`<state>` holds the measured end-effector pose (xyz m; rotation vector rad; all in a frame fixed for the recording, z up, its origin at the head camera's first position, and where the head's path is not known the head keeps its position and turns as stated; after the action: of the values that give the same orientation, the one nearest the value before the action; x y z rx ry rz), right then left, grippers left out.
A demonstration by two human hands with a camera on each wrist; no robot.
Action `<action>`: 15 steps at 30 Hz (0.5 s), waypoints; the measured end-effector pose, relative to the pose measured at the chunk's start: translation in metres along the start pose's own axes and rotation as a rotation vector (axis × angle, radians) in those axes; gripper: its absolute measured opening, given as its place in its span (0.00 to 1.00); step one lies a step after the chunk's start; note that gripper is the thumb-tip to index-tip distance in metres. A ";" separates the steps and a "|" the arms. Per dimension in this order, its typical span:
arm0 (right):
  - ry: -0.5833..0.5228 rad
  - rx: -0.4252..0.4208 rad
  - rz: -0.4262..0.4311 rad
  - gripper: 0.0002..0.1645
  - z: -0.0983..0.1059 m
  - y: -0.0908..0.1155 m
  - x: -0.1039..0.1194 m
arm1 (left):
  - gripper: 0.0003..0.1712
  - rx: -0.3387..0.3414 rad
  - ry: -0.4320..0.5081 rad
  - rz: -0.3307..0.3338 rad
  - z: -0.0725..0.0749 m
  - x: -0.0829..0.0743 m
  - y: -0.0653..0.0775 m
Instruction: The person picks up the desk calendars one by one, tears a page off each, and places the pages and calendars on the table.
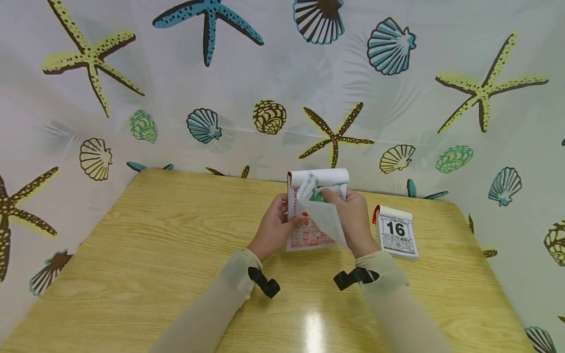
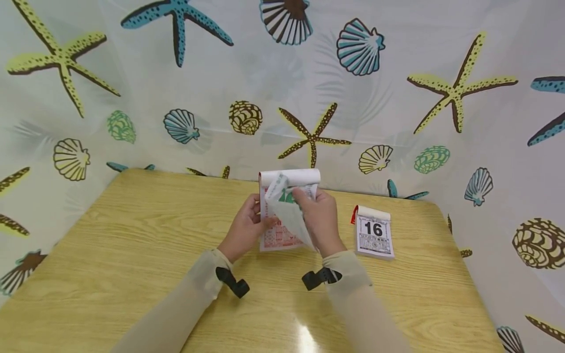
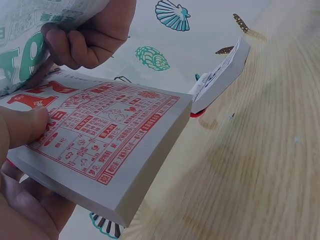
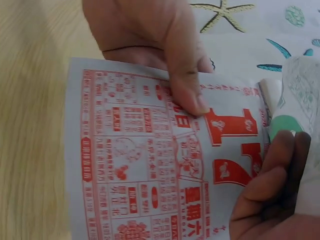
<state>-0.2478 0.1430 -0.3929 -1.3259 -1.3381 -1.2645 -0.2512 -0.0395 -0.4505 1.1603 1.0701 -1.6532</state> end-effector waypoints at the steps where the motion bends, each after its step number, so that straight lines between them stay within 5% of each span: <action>1: 0.014 -0.009 0.031 0.24 -0.002 0.001 0.000 | 0.27 -0.004 -0.002 0.001 0.001 0.001 0.000; 15: 0.186 -0.060 0.368 0.16 -0.008 0.011 0.007 | 0.22 -0.039 -0.078 -0.026 0.000 -0.002 0.000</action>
<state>-0.2386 0.1349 -0.3840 -1.3830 -0.8850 -1.1454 -0.2509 -0.0392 -0.4483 1.0523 1.0678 -1.6762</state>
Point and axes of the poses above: each hand's wrist, its own y-axis away from the middle knuckle, its own z-axis out of the back of the hand, x = y × z, the point moved 5 cm from there along -y, towards the middle knuckle, and after that the axes turned 12 degrees about -y, right-handed, at the moved point
